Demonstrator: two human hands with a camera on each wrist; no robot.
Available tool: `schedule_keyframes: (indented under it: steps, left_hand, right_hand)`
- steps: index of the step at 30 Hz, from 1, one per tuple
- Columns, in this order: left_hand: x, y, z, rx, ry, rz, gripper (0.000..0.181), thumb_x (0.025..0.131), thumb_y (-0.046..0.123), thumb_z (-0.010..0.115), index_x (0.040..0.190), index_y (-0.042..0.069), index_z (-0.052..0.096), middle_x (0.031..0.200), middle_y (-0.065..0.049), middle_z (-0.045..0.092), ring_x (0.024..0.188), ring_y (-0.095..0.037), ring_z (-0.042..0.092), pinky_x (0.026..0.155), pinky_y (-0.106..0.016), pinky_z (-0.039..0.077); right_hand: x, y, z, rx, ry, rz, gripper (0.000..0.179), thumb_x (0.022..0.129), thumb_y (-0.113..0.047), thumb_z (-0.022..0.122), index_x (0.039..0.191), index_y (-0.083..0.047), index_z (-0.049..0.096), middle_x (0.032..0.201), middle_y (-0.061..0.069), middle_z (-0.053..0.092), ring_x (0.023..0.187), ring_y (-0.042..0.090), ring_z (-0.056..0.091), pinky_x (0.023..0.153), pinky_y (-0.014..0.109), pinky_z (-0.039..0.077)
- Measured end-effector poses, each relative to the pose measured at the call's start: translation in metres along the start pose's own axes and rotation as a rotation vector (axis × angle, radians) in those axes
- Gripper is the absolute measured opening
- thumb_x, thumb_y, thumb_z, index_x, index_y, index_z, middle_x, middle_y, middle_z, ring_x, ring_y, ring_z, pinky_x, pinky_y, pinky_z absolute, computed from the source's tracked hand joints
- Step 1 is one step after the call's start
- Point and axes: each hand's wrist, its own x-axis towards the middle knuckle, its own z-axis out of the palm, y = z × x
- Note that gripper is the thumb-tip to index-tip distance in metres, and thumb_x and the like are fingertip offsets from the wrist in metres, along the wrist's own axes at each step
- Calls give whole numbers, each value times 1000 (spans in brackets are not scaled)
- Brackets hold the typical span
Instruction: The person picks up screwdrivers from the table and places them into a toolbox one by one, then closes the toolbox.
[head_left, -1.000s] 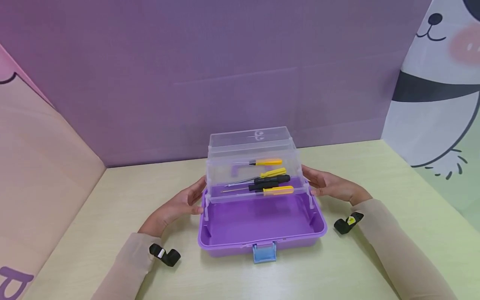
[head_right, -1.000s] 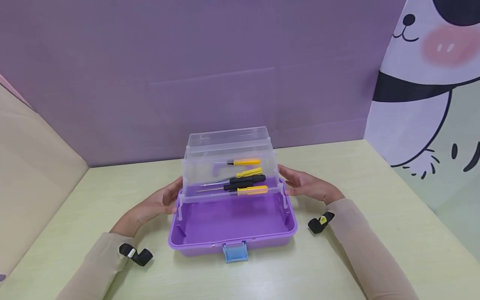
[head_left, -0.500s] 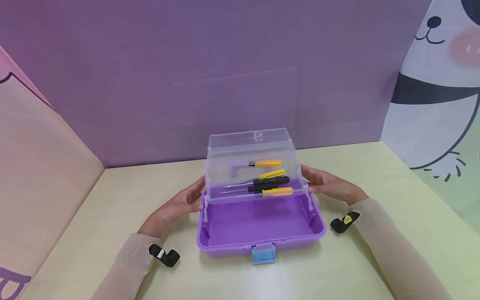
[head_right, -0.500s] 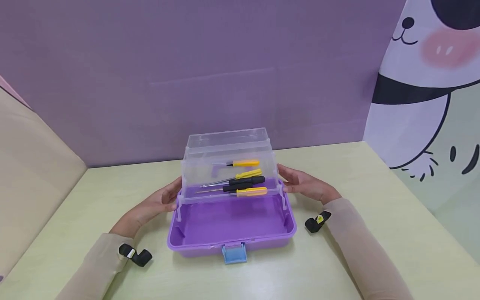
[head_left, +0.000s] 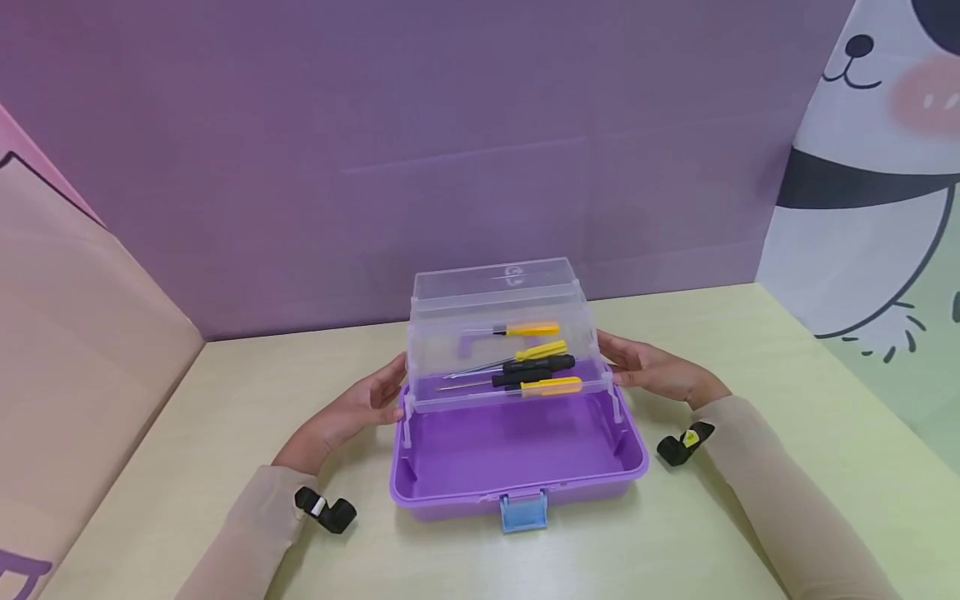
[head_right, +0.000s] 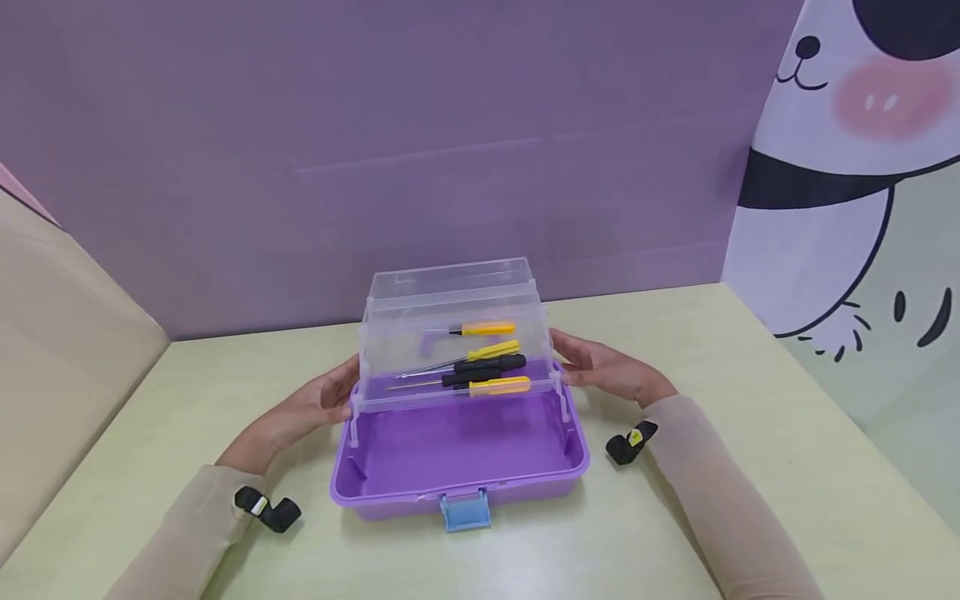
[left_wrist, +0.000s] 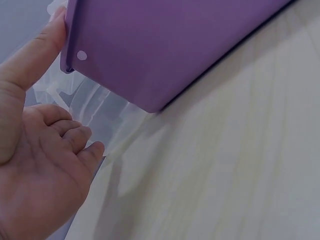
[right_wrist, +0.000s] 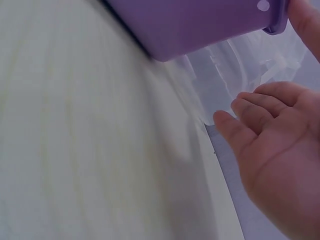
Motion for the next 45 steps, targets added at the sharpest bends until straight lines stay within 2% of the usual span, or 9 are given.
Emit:
schedule_keyframes:
  steps: [7, 12, 19, 26, 32, 39, 45]
  left_hand:
    - [-2, 1, 1, 0, 4, 14, 105, 82, 32, 74, 151, 5, -1, 158, -14, -1, 144, -34, 0, 114, -45, 8]
    - [0, 3, 3, 7, -9, 53, 107, 81, 34, 74, 151, 4, -1, 158, -14, -2, 144, -34, -2, 114, -44, 7]
    - [4, 3, 1, 40, 7, 89, 109, 78, 33, 76, 152, 8, -1, 158, -11, -3, 144, -31, -2, 113, -45, 8]
    - [6, 1, 1, 44, -7, 103, 110, 77, 32, 77, 152, 10, -1, 158, -9, -4, 144, -29, -4, 114, -41, 8]
    - [4, 0, 3, 53, -8, 131, 109, 78, 36, 76, 152, 12, -1, 159, -9, -4, 144, -29, -4, 115, -36, 10]
    - [0, 1, 5, 58, 8, 106, 110, 77, 41, 76, 153, 16, 0, 159, -5, -3, 145, -27, -2, 115, -35, 13]
    - [0, 2, 3, 79, 23, 106, 113, 76, 33, 79, 152, 12, -1, 158, -9, -4, 144, -30, -2, 115, -33, 12]
  right_hand:
    - [-1, -1, 1, -19, -3, -14, 87, 91, -17, 61, 152, -9, 0, 158, 14, 1, 143, 35, 4, 111, 48, 19]
    - [-3, -1, 1, -21, 3, -38, 88, 91, -19, 62, 152, -10, -1, 158, 13, -1, 144, 35, 2, 111, 52, 16]
    - [-3, -1, -4, -22, -29, -121, 92, 90, -21, 64, 152, -9, -2, 158, 13, -4, 143, 38, 0, 113, 53, 7]
    - [-4, 2, -5, -29, -26, -124, 91, 89, -18, 64, 152, -10, -2, 158, 12, -5, 143, 38, 1, 112, 52, 9]
    - [-5, 3, -4, -13, -30, -167, 93, 88, -17, 66, 152, -8, -2, 158, 14, -5, 142, 41, 2, 112, 53, 9]
    - [-5, 2, -2, -16, -21, -164, 94, 88, -19, 67, 151, -6, -2, 158, 14, -5, 142, 41, 2, 112, 50, 11]
    - [-3, 1, -2, -60, 11, -174, 92, 88, -17, 66, 152, -7, 1, 158, 13, -3, 142, 39, 2, 112, 53, 9]
